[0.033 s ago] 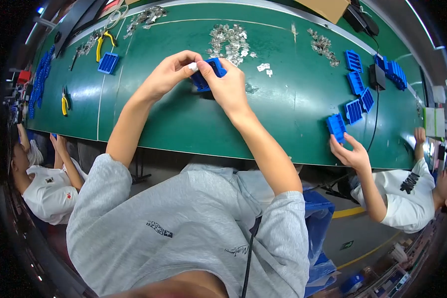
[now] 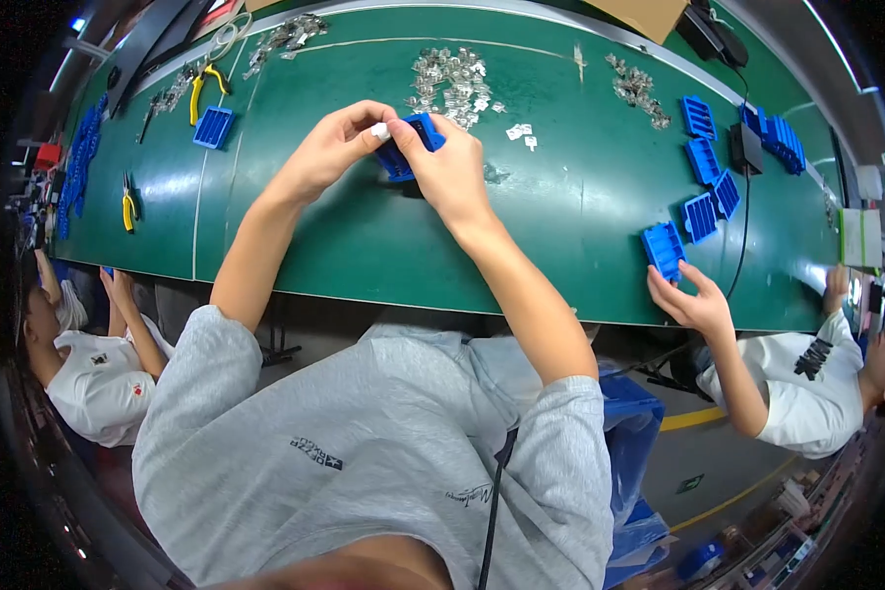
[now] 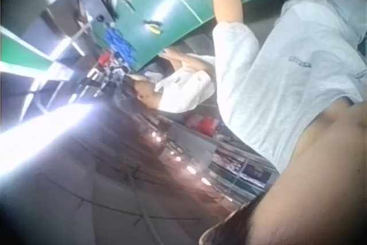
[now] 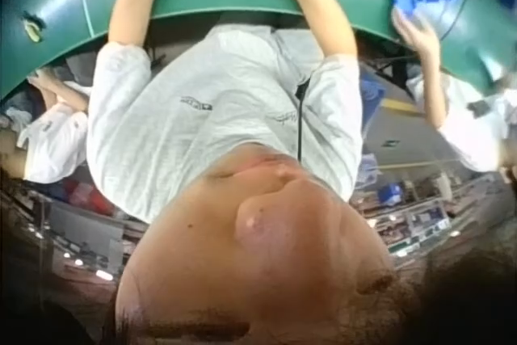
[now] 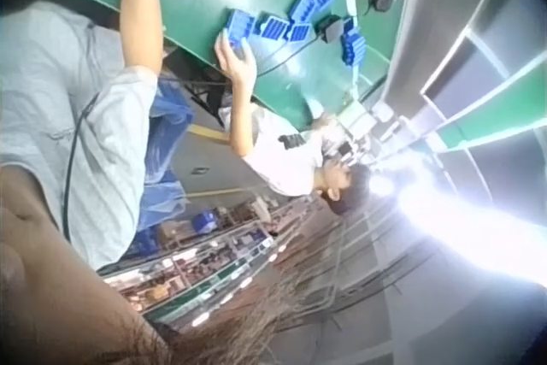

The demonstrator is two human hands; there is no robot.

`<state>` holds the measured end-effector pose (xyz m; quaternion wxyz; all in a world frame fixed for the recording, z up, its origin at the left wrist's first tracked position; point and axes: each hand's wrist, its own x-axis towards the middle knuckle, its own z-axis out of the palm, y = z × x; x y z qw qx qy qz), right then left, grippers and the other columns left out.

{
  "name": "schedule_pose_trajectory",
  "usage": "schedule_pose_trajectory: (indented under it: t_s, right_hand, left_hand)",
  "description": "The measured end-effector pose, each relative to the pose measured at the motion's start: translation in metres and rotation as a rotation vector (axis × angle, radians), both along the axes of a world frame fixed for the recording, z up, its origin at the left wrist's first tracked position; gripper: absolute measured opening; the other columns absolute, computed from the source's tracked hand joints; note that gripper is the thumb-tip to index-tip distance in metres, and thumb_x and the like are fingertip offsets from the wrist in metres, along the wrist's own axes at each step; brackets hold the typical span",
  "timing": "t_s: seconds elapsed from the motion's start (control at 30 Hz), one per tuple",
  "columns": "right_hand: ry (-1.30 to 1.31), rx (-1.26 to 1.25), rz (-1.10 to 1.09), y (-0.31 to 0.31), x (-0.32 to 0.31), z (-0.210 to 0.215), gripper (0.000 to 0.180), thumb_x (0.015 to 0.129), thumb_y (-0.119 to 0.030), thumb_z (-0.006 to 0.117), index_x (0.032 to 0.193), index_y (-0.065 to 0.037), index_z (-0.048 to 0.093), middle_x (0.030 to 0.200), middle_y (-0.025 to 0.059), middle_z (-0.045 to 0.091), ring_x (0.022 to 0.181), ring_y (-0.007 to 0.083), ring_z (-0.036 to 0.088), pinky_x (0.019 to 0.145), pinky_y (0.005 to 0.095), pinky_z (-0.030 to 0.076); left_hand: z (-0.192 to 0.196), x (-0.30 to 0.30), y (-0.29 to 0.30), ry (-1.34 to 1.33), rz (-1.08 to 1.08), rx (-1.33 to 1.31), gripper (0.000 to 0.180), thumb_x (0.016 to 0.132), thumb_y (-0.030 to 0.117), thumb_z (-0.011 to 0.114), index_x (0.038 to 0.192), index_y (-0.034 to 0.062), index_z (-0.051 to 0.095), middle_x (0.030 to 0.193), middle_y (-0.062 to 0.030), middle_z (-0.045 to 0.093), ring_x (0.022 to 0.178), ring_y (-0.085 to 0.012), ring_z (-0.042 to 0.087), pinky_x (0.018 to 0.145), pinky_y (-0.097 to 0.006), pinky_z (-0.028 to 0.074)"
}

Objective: Manually picking up small metal parts and placing them into a blue plastic container on an assembly line.

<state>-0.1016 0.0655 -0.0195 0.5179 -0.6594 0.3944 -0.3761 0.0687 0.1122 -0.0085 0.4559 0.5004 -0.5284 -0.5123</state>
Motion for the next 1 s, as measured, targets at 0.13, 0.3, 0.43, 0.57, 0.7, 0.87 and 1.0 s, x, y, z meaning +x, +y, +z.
schedule_pose_trajectory:
  t_s: [0.13,0.3,0.43,0.57,0.7,0.87,1.0]
  right_hand:
    - [-0.050,-0.022,0.011,-0.003,-0.001,0.002,0.034,0.088,-0.032,0.067,0.091,0.002,0.068,0.073,0.0029,0.064,0.068,0.0054,0.054,0.060,0.0239,0.046]
    - [-0.179,-0.031,-0.008,-0.005,-0.006,-0.005,0.037,0.088,-0.035,0.068,0.085,0.001,0.067,0.072,0.0019,0.063,0.068,0.0050,0.054,0.060,0.0229,0.045]
    - [-0.585,0.271,0.107,-0.011,-0.020,0.019,0.037,0.090,-0.040,0.065,0.085,-0.003,0.065,0.075,-0.0009,0.062,0.067,0.0040,0.054,0.061,0.0210,0.046]
    - [-0.701,0.473,0.319,-0.014,-0.028,0.025,0.037,0.087,-0.041,0.068,0.093,-0.005,0.063,0.083,0.0000,0.063,0.072,0.0061,0.058,0.064,0.0216,0.047]
    - [-0.689,0.446,0.697,-0.003,-0.035,0.033,0.041,0.083,-0.039,0.072,0.097,-0.001,0.064,0.090,0.0025,0.065,0.081,0.0077,0.060,0.073,0.0237,0.049]
    - [-0.816,0.695,1.004,-0.006,-0.054,0.039,0.039,0.084,-0.040,0.071,0.101,-0.006,0.062,0.096,0.0028,0.064,0.090,0.0117,0.061,0.084,0.0275,0.048]
    - [-0.938,0.626,0.870,-0.028,-0.071,0.035,0.043,0.088,-0.042,0.064,0.106,-0.005,0.056,0.092,0.0127,0.065,0.085,0.0250,0.066,0.077,0.0379,0.053]
  left_hand:
    - [-0.006,-0.005,0.000,0.054,0.066,-0.014,0.028,0.094,0.024,0.060,0.111,0.0011,0.058,0.102,-0.0015,0.059,0.096,-0.0106,0.054,0.089,-0.026,0.043]
    - [-0.003,-0.001,-0.002,0.108,0.059,0.015,0.034,0.096,0.031,0.056,0.115,0.0022,0.056,0.106,-0.0030,0.059,0.099,-0.0110,0.054,0.085,-0.026,0.045]
    - [0.002,0.041,-0.016,0.253,0.215,-0.177,0.036,0.098,0.029,0.051,0.126,0.0068,0.052,0.119,-0.0071,0.057,0.112,-0.0178,0.055,0.085,-0.031,0.045]
    - [0.008,0.033,-0.032,-0.279,0.395,-0.250,0.025,0.097,0.020,0.052,0.115,0.0051,0.062,0.108,-0.0046,0.062,0.100,-0.0112,0.056,0.081,-0.024,0.043]
    - [0.021,-0.032,-0.069,-0.616,0.188,-0.389,0.022,0.090,0.014,0.058,0.109,0.0039,0.065,0.104,-0.0056,0.064,0.091,-0.0133,0.059,0.078,-0.026,0.046]
    - [0.006,-0.123,-0.140,-0.720,-0.081,-0.508,0.020,0.087,0.012,0.062,0.106,0.0070,0.066,0.102,-0.0091,0.064,0.091,-0.0225,0.062,0.077,-0.031,0.050]
    - [-0.017,-0.162,-0.204,-0.714,-0.133,-0.646,0.021,0.086,0.013,0.063,0.106,0.0067,0.066,0.104,-0.0115,0.064,0.091,-0.0264,0.063,0.079,-0.033,0.050]
